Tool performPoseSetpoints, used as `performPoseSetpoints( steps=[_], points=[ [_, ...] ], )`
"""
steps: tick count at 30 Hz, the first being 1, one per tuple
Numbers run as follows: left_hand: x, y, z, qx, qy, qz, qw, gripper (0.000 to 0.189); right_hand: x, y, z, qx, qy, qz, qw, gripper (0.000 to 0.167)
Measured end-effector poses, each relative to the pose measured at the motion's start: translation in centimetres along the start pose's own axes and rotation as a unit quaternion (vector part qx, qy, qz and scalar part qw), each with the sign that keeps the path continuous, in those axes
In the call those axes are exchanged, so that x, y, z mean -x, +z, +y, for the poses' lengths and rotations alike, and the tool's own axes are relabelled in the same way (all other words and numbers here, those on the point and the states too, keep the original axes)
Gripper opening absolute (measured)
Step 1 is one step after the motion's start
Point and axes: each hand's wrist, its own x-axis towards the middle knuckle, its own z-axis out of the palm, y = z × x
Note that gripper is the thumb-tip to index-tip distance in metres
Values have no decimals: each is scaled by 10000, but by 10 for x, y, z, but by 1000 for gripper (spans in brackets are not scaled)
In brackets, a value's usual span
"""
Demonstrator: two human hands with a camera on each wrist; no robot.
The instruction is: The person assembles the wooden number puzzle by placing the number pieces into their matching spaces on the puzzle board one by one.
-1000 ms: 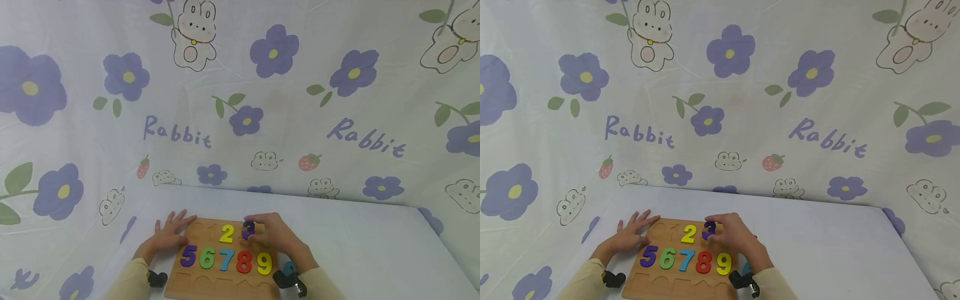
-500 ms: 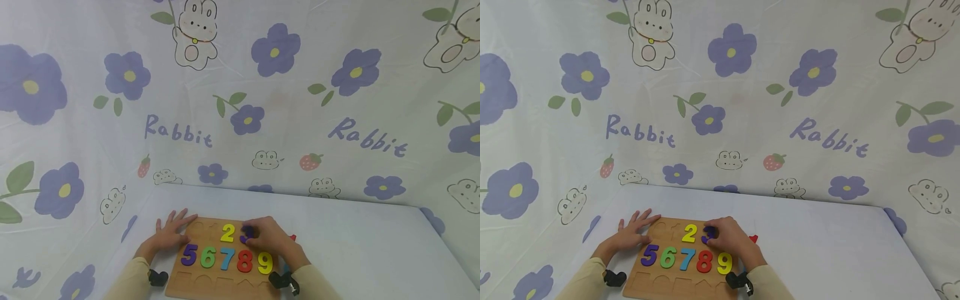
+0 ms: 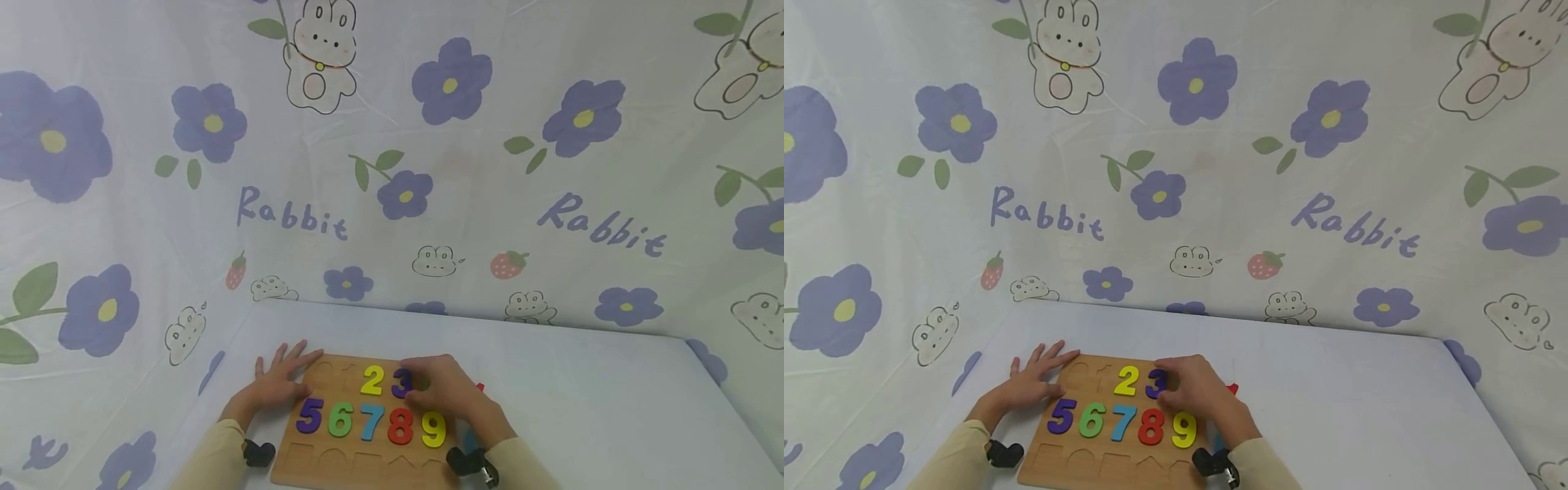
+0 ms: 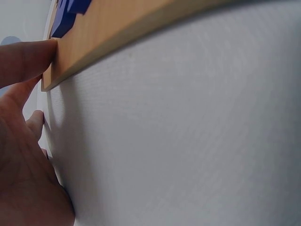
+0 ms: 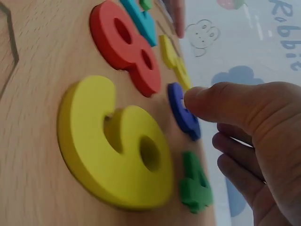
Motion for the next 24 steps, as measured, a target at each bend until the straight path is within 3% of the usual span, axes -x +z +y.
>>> performPoseSetpoints(
  steps=[5, 12, 17, 24],
  points=[
    [-2, 2, -4, -66, -4, 8, 10000, 76, 14, -15, 4, -151, 282, 253, 9992, 57],
    [11, -11, 16, 166, -20, -120, 9998, 78, 40, -40, 17, -28, 154, 526, 9985, 58],
    [8, -8, 13, 124, 42, -62, 9999, 78, 59, -52, 29, 79, 513, 677, 9964, 60],
    [0, 0, 1, -68, 53, 34, 10000, 79, 81, -55, 48, 271, 456, 1100, 9925, 59]
  ],
)
